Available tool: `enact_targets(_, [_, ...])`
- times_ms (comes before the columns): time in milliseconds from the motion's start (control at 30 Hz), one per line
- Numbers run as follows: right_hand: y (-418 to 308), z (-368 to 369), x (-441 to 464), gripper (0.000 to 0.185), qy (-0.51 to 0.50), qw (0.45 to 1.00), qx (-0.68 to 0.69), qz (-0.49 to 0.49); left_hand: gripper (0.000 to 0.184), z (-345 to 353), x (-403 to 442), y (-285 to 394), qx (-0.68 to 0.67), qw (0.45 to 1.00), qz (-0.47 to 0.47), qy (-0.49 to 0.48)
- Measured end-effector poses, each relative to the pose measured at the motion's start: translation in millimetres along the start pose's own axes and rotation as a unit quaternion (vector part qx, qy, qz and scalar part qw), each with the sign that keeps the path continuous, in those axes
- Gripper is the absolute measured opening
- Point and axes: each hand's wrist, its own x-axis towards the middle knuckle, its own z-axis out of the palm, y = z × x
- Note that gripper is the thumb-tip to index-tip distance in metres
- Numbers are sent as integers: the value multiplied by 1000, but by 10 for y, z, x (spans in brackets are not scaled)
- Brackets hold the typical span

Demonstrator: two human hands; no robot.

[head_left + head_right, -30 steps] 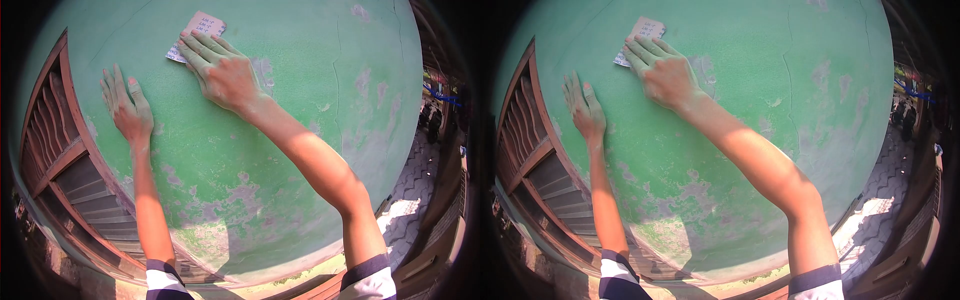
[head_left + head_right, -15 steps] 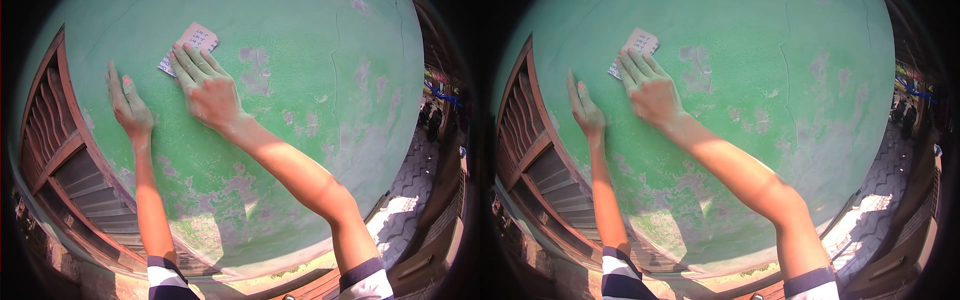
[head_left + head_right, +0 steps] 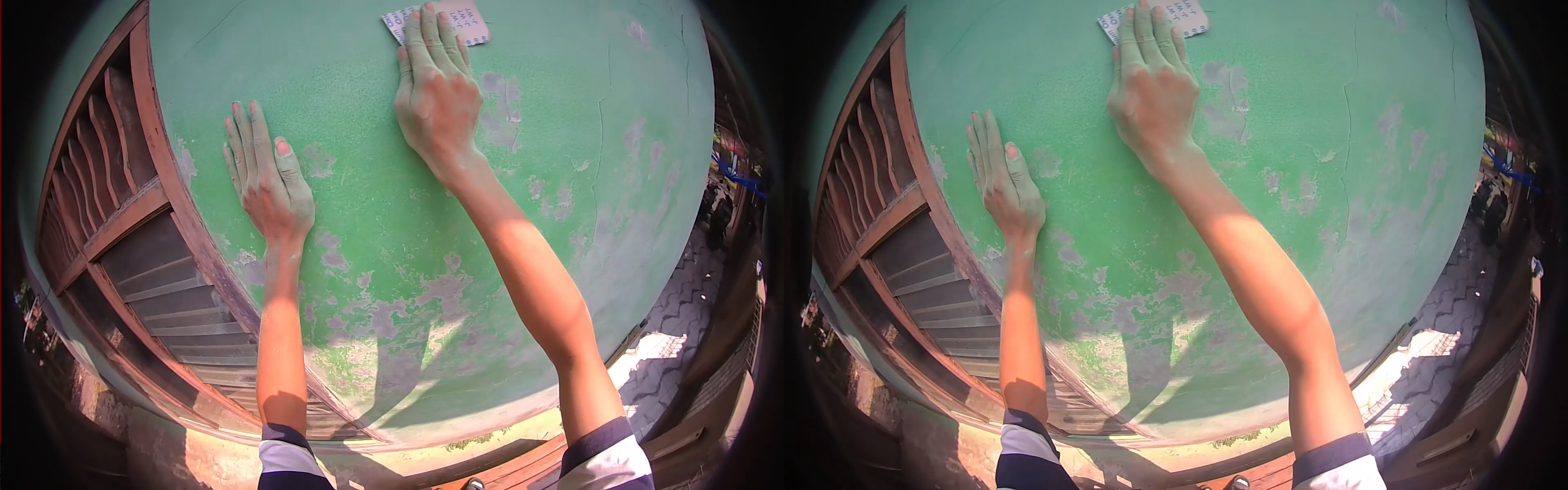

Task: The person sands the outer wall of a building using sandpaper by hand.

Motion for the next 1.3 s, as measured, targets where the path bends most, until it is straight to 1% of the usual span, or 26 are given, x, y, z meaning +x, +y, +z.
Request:
enact_targets(67, [-451, -31, -277, 44, -91, 992, 65, -60, 54, -27, -2, -29, -7, 1000, -11, 7])
enact_targets(100, [-378, -80, -276, 44, -94, 992, 61, -62, 54, -28, -4, -41, -13, 1000, -18, 16])
enact_targets(167, [-58, -250, -235, 40, -135, 976, 54, -161, 54, -29, -22, -56, -8, 999, -33, 24])
enact_targets(200, [207, -365, -128, 39, -123, 982, 18, -145, 54, -34, -24, -83, 3, 998, -48, 33])
enact_targets(267, [907, -602, 119, 39, -75, 994, -51, -61, 54, -22, -46, -50, 23, 998, -49, 32])
enact_targets(367, [1840, -954, 312, 46, -4, 972, -96, 215, 55, -5, -101, 35, 48, 998, -26, 12])
enact_targets(400, [1855, -911, 318, 48, 12, 957, -134, 257, 55, -6, -147, 74, 50, 999, -10, -9])
enact_targets(467, [1286, -652, 414, 49, -3, 931, -162, 327, 55, 4, -223, 140, 38, 999, -5, -26])
enact_targets(500, [772, -499, 421, 47, -35, 946, -126, 296, 55, 18, -235, 161, 27, 999, 0, -29])
enact_targets(567, [-60, -25, 218, 34, -72, 986, -48, 143, 55, 24, -218, 170, 14, 1000, -18, -13])
enact_targets(600, [-452, 105, 106, 34, -76, 997, 19, 30, 55, 27, -226, 180, 3, 999, -33, 3])
enact_targets(633, [-721, 338, -33, 38, -5, 995, 63, -84, 54, 27, -238, 167, 5, 998, -50, 22])
enact_targets(667, [-989, 262, -159, 42, -81, 987, 93, -107, 54, 31, -234, 132, 7, 997, -70, 45])
enact_targets(700, [-882, 214, -152, 42, -84, 987, 85, -111, 54, 29, -238, 80, 20, 994, -85, 62])
enact_targets(767, [-623, 115, -138, 42, -148, 961, 88, -218, 54, 31, -259, 78, 27, 992, -99, 77])
enact_targets(833, [-44, -152, 32, 40, -112, 978, 55, -166, 53, 2, -250, 37, 69, 992, -94, 51])
enact_targets(867, [292, -351, 124, 39, -108, 987, -15, -115, 53, -6, -261, 41, 72, 991, -95, 52])
enact_targets(900, [668, -536, 202, 39, -123, 992, -30, -14, 53, 2, -268, 84, 69, 992, -89, 50])
enact_targets(967, [1440, -866, 304, 44, -63, 987, -91, 117, 53, -15, -272, 69, 63, 994, -77, 47])
enact_targets(1000, [1453, -838, 336, 44, -59, 987, -96, 114, 53, -4, -266, 81, 61, 995, -65, 38])
enact_targets(1067, [1541, -914, 275, 47, -11, 932, -174, 316, 53, 11, -303, 159, 43, 998, -47, 18])
enact_targets(1100, [1477, -738, 258, 50, 15, 932, -196, 304, 53, 10, -286, 170, 46, 998, -45, 21])
enact_targets(1133, [916, -660, 287, 48, -15, 953, -106, 284, 52, 11, -270, 180, 50, 997, -45, 24])
enact_targets(1167, [470, -558, 282, 44, -113, 959, -70, 249, 52, 3, -282, 191, 41, 998, -44, 23])
enact_targets(1200, [213, -186, 92, 40, 22, 999, -12, 27, 52, 9, -270, 193, 46, 998, -43, 28])
enact_targets(1300, [-429, 2, -293, 48, -86, 984, 91, -125, 51, -1, -291, 125, 43, 998, -40, 29])
